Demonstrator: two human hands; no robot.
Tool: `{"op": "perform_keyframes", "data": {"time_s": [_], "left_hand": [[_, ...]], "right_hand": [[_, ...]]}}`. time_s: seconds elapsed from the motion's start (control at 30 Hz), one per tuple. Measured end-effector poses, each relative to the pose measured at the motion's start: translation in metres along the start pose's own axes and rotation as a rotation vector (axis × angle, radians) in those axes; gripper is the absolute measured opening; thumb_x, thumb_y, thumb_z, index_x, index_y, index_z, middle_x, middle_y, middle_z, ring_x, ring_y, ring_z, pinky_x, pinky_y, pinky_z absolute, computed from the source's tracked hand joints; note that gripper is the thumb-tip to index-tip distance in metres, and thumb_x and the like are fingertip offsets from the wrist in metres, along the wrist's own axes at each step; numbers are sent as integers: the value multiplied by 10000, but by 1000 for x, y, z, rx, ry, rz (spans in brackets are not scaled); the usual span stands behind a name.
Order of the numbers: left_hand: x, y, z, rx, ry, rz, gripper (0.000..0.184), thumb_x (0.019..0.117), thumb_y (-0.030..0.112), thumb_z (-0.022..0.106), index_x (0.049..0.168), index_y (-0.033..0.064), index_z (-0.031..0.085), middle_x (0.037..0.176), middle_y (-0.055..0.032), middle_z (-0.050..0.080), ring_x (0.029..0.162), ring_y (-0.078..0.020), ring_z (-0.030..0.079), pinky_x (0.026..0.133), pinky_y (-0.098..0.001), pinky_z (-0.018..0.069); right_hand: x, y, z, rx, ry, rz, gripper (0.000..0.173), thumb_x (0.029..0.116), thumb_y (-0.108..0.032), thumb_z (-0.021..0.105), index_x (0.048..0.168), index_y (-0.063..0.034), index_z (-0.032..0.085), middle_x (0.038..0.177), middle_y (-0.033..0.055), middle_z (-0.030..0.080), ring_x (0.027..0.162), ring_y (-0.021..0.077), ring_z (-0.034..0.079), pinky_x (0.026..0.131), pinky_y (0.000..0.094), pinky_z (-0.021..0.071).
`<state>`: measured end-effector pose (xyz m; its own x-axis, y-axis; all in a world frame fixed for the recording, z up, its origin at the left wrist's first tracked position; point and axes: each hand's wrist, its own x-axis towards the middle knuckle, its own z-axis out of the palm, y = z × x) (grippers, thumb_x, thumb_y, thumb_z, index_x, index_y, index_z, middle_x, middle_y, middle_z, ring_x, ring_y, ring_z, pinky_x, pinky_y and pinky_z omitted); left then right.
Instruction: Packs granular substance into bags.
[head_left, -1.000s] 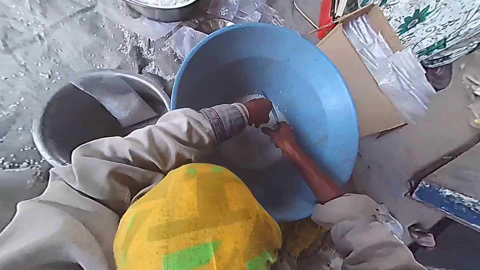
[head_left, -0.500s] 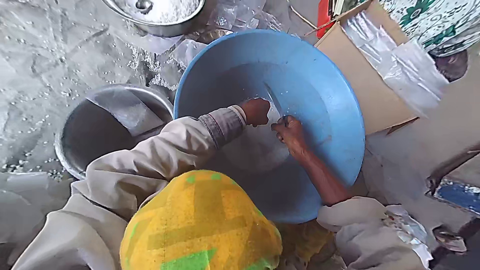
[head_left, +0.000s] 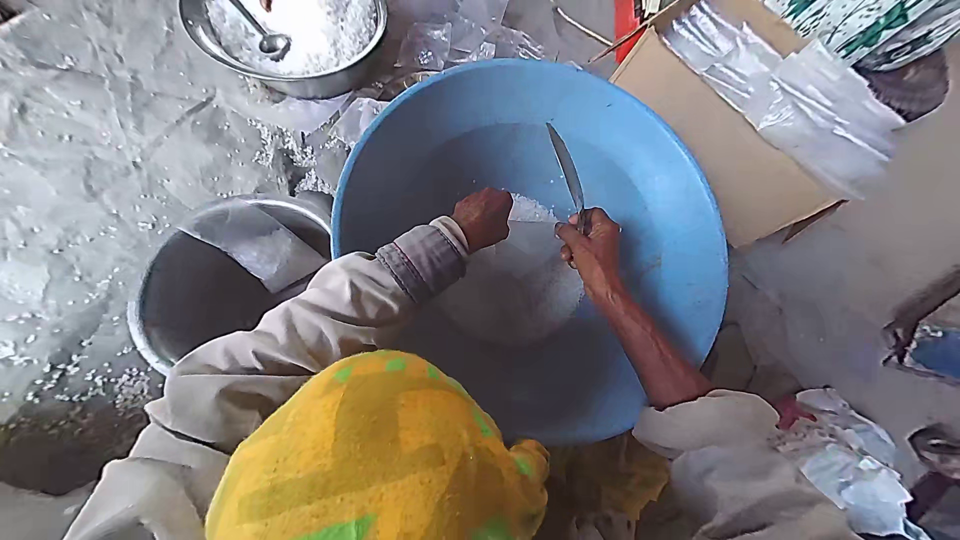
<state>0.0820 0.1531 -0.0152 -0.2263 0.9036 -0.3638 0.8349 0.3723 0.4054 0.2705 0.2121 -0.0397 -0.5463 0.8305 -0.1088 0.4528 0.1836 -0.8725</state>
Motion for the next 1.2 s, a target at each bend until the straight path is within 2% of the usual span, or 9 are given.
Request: {"op": "perform_keyframes", "data": {"time_s": [0.17,0.27,0.37,0.53,0.7,0.77,0.9,1.03,1.2], "left_hand": [[2,-1,-3,6,-16,-27,188,989,8,552,1046,-155,624,1161,-356,631,1157,-526,612,898,-706,477],[5,-2,-5,-13,-29,13,191,1009,25,541,1006,-144,630,1103,-338,645,1096,-507,634,873,-696,476],[4,2,-6,-11,-41,43,183,1015,24,532,998,-130,629,1070,-317,654,1062,-485,647,864,-683,485],[5,6,-5,28,-54,47,194,1012,24,542,1058,-143,630,1141,-328,643,1134,-498,628,893,-685,483],[-11,3,-15,-70,12,69,300,1062,165,561,1204,-85,648,1233,-296,655,1211,-472,618,957,-686,472],[-42,-5,-27,-183,323,33,365,1070,250,569,1236,-65,651,1219,-277,678,1202,-446,634,998,-667,450],[-160,-85,7,-230,1306,-409,418,1012,224,631,1319,-57,598,1227,-257,656,1121,-372,655,968,-528,536],[-262,-188,112,-491,1135,-1053,887,1001,500,599,1534,-149,315,1512,-409,411,1427,-537,419,1192,-607,333],[-238,-193,150,-1659,1090,-1189,473,1041,225,549,1428,-33,463,1172,-283,614,911,-346,655,757,-503,567]], "right_hand": [[-8,-13,-25,-219,1,-113,330,1082,-265,536,1169,41,624,855,159,609,655,203,565,624,373,504],[-31,-29,-56,-492,-198,9,341,1074,-235,565,972,80,645,736,123,590,611,180,548,620,375,482],[-45,-24,-72,-731,-513,103,286,1030,-231,647,1106,45,646,815,159,636,698,256,607,704,455,510],[-56,-32,-26,-1054,-842,45,432,1095,-159,460,1486,21,429,1257,327,611,1168,489,615,987,601,466],[-26,-12,37,-1195,-853,-147,400,1082,-73,391,1439,88,474,1280,343,604,1224,507,581,1001,615,442],[-19,-6,50,-1177,-826,-182,394,1093,-117,395,1396,101,518,1252,341,623,1198,501,601,981,610,458],[-21,-15,46,-1231,-940,-13,460,1105,-137,399,1516,68,388,1385,337,559,1285,489,561,1053,599,443],[-24,-27,53,-1322,-1022,57,405,1096,-92,408,1442,112,453,1415,330,540,1331,455,538,1074,558,434],[-16,-22,57,-1295,-1020,47,389,1105,-149,417,1397,88,518,1385,311,572,1317,440,555,1070,557,438]]}}
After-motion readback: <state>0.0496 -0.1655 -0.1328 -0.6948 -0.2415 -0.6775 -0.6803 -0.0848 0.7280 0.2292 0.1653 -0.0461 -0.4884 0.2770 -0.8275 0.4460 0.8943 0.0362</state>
